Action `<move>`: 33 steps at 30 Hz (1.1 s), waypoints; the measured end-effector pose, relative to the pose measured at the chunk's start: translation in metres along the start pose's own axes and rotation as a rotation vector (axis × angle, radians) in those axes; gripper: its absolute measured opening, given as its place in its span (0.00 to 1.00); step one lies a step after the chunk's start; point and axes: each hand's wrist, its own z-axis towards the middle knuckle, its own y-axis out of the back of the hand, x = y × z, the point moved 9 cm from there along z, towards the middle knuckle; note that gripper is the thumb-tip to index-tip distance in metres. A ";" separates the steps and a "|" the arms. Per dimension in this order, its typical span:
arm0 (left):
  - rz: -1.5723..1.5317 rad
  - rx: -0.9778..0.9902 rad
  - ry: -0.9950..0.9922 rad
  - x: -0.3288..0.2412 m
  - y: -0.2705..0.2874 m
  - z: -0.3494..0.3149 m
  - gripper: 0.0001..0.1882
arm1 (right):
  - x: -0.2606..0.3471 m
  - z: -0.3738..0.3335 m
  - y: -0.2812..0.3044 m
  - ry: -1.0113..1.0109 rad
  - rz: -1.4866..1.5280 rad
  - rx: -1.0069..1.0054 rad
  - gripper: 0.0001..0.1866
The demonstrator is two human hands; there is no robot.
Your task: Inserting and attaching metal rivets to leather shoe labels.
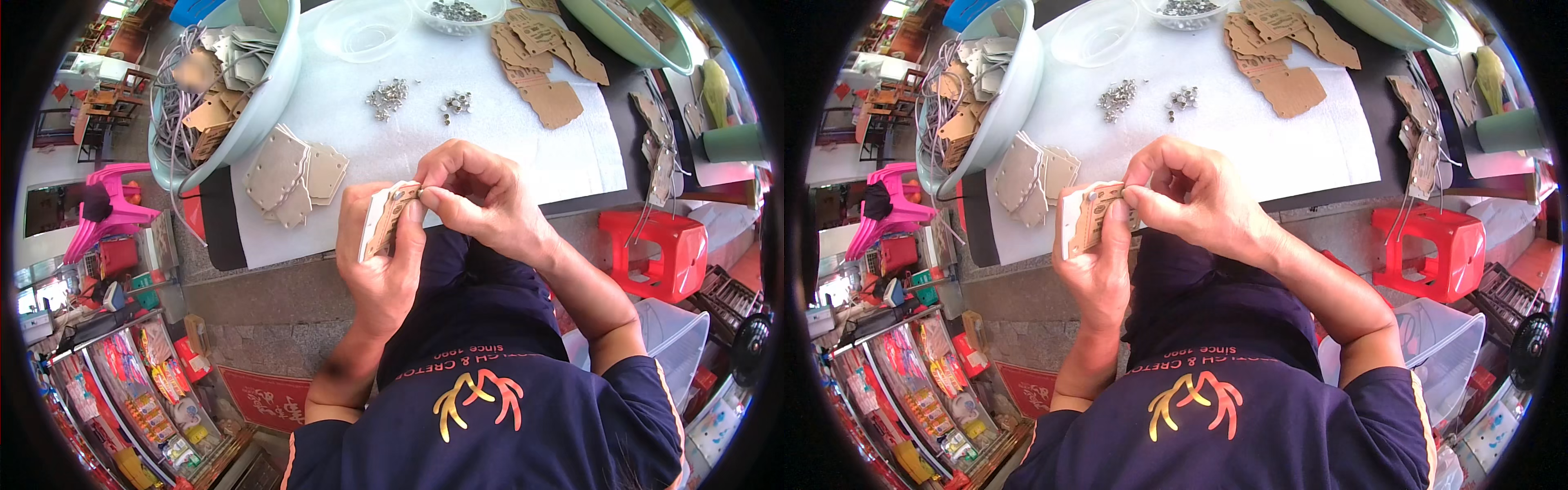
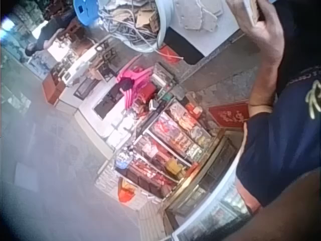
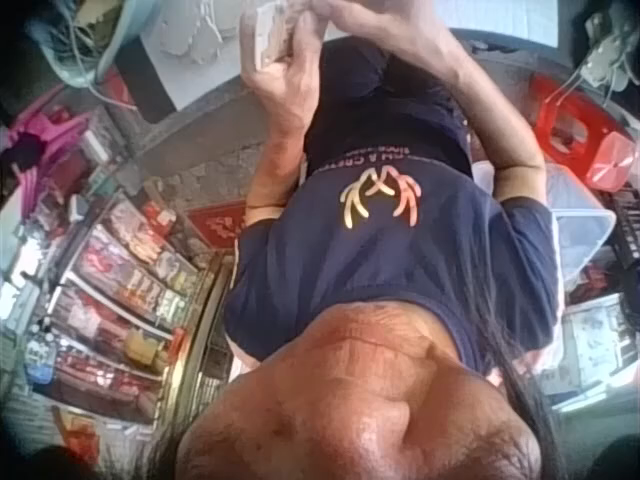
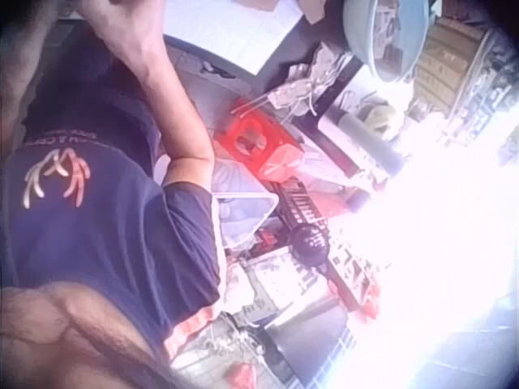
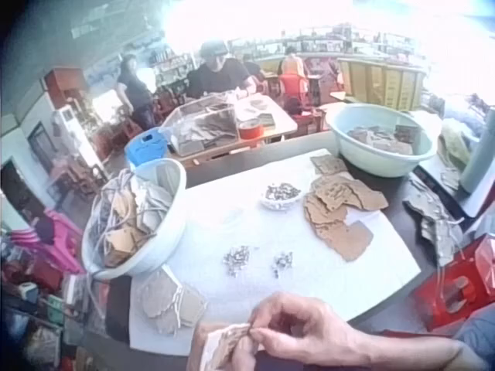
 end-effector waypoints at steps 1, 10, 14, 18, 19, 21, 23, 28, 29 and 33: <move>0.003 0.003 -0.002 -0.001 0.000 0.000 0.07 | 0.003 0.001 0.003 0.053 0.040 -0.052 0.15; -0.010 0.049 -0.022 -0.001 0.002 0.003 0.05 | 0.027 -0.001 0.008 0.185 -0.105 -0.094 0.08; -0.016 0.085 -0.010 0.001 -0.001 0.002 0.06 | 0.043 -0.005 0.011 0.359 -0.228 -0.160 0.06; -0.075 0.064 0.025 0.001 -0.002 0.003 0.07 | 0.046 -0.006 0.013 0.372 -0.265 -0.180 0.05; -0.046 0.082 -0.006 0.000 -0.003 0.004 0.07 | 0.045 -0.005 0.013 0.329 -0.280 -0.173 0.04; -0.017 0.100 -0.037 0.000 -0.003 0.005 0.07 | 0.042 -0.004 0.015 0.285 -0.294 -0.165 0.04; -0.014 0.130 -0.028 0.002 -0.005 0.005 0.08 | 0.041 -0.001 0.014 0.283 -0.334 -0.135 0.06; -0.092 0.159 0.036 0.003 -0.007 0.006 0.08 | 0.042 0.003 0.011 0.283 -0.326 -0.076 0.07; -0.113 0.168 0.045 0.003 -0.008 0.006 0.08 | 0.043 0.003 0.009 0.285 -0.326 -0.059 0.07; -0.158 0.168 0.071 0.004 -0.008 0.005 0.09 | 0.043 0.005 0.008 0.257 -0.261 -0.031 0.07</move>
